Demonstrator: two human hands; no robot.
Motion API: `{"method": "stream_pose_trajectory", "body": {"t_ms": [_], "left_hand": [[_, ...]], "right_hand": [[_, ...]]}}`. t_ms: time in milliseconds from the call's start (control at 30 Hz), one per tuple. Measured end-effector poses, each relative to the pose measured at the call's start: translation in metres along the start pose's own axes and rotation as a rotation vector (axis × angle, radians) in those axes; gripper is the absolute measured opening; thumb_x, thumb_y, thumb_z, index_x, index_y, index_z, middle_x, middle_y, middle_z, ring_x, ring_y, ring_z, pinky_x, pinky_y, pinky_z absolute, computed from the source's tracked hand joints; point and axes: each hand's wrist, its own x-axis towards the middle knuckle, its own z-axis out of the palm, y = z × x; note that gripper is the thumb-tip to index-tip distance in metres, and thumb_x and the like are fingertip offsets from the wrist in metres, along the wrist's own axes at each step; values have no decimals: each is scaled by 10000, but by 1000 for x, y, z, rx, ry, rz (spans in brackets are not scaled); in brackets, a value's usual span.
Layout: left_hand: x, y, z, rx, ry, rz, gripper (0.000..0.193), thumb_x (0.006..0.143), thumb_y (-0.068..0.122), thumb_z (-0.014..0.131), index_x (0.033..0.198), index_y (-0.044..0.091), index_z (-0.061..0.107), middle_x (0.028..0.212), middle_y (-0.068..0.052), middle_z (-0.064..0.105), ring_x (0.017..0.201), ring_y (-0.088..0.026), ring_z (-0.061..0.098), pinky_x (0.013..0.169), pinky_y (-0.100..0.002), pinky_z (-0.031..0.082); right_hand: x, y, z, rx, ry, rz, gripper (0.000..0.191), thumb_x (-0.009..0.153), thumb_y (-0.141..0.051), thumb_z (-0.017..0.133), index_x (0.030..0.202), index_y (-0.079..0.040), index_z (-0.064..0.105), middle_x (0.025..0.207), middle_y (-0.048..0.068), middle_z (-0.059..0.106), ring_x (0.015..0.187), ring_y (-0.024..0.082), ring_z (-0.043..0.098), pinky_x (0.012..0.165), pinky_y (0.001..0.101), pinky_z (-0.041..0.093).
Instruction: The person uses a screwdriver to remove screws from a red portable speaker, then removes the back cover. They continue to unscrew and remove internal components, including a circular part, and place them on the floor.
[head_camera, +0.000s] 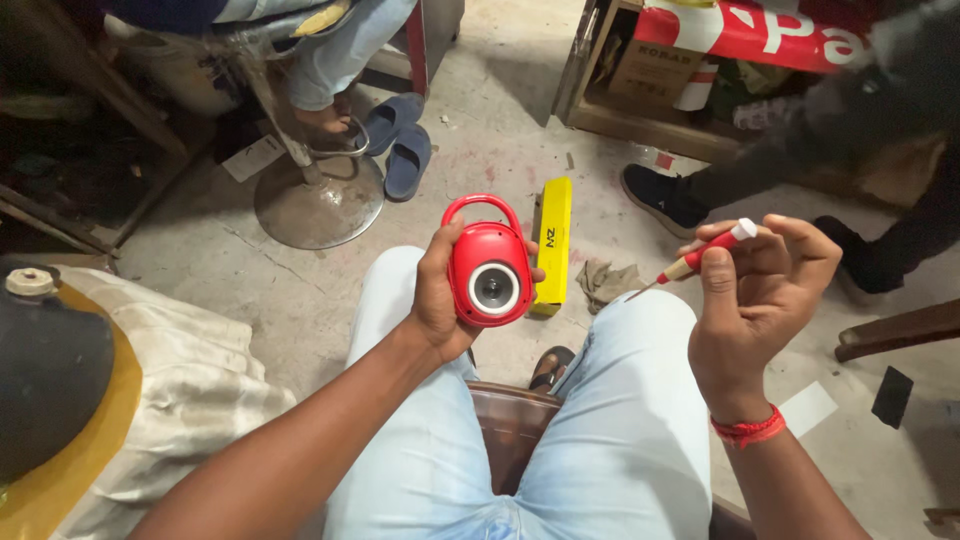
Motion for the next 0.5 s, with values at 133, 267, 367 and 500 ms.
{"method": "stream_pose_trajectory", "body": {"t_ms": [133,267,367,500], "left_hand": [[6,6,-8,-22,39,40,751,939,650,485,1172,-43,658,1038,-161,737,912,-257,753,792,-387,645],[13,11,-15,-37,-45,43,777,970,658,479,1192,-62,669,1015,-232,726,890,-271,747,813,-371,648],[19,16,-14,-42,26,97,755,957,644,480,1179,-59,639,1112,-195,728,917,-271,745,791,-392,643],[19,23,-11,-44,35,103,785,962,652,470,1197,-78,635,1108,-198,724,926,-279,749,783,-397,645]], "right_hand": [[3,17,-2,-17,15,16,304,1205,46,595,1367,-78,370,1123,131,631,960,114,619,921,235,555],[0,27,0,5,15,50,292,1205,45,587,1358,-77,370,1131,123,625,964,110,620,941,241,570],[4,29,-1,-29,17,46,296,1195,53,585,1360,-74,375,1134,127,633,971,116,626,932,242,560],[9,30,0,-25,22,53,312,1167,58,591,1353,-67,374,1162,139,650,990,120,630,944,249,583]]}}
